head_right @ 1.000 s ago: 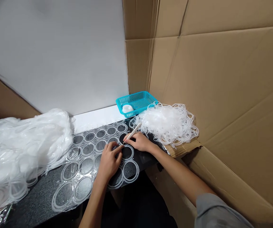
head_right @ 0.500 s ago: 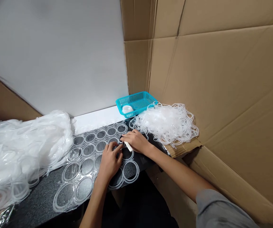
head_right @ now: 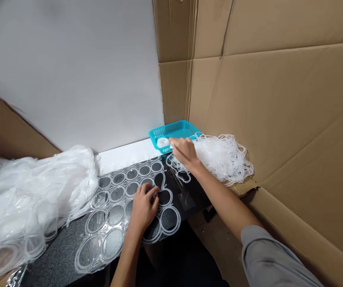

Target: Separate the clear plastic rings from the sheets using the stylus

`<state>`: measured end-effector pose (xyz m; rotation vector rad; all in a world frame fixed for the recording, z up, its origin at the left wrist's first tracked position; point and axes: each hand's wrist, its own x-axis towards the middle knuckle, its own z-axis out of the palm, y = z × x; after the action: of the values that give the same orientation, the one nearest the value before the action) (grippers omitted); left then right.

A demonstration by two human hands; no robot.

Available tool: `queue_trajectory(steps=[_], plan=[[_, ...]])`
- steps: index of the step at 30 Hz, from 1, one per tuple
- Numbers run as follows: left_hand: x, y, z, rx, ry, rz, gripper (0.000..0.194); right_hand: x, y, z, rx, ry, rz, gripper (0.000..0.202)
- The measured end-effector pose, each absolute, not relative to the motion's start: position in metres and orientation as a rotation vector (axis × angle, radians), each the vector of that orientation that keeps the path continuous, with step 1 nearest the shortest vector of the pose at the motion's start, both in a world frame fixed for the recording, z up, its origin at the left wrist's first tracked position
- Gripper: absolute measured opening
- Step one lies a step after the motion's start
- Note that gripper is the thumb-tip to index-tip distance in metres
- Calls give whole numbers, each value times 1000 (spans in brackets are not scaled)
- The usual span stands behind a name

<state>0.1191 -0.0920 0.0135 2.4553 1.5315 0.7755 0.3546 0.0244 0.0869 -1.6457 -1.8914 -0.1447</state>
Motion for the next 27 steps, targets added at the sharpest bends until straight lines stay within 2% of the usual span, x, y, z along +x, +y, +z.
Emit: queue_trajectory(steps=[8, 15, 19, 21, 24, 27], plan=[[117, -91, 8, 2419, 1510, 855, 24, 449, 6, 109, -1875, -1591, -202, 36], [115, -87, 4, 2423, 1484, 906, 22, 509, -26, 119, -1886, -1541, -42, 38], [114, -87, 5, 2439, 1458, 903, 22, 480, -46, 128, -1683, -1570, -103, 39], [110, -91, 7, 2459, 1402, 847, 26, 447, -51, 130, -1501, -1592, -20, 40], [98, -103, 7, 2481, 1312, 755, 36, 387, -51, 122, -1232, -1740, 368, 40], [85, -116, 5, 2453, 1400, 790, 37, 328, -39, 105, -1046, -2073, 787, 32]])
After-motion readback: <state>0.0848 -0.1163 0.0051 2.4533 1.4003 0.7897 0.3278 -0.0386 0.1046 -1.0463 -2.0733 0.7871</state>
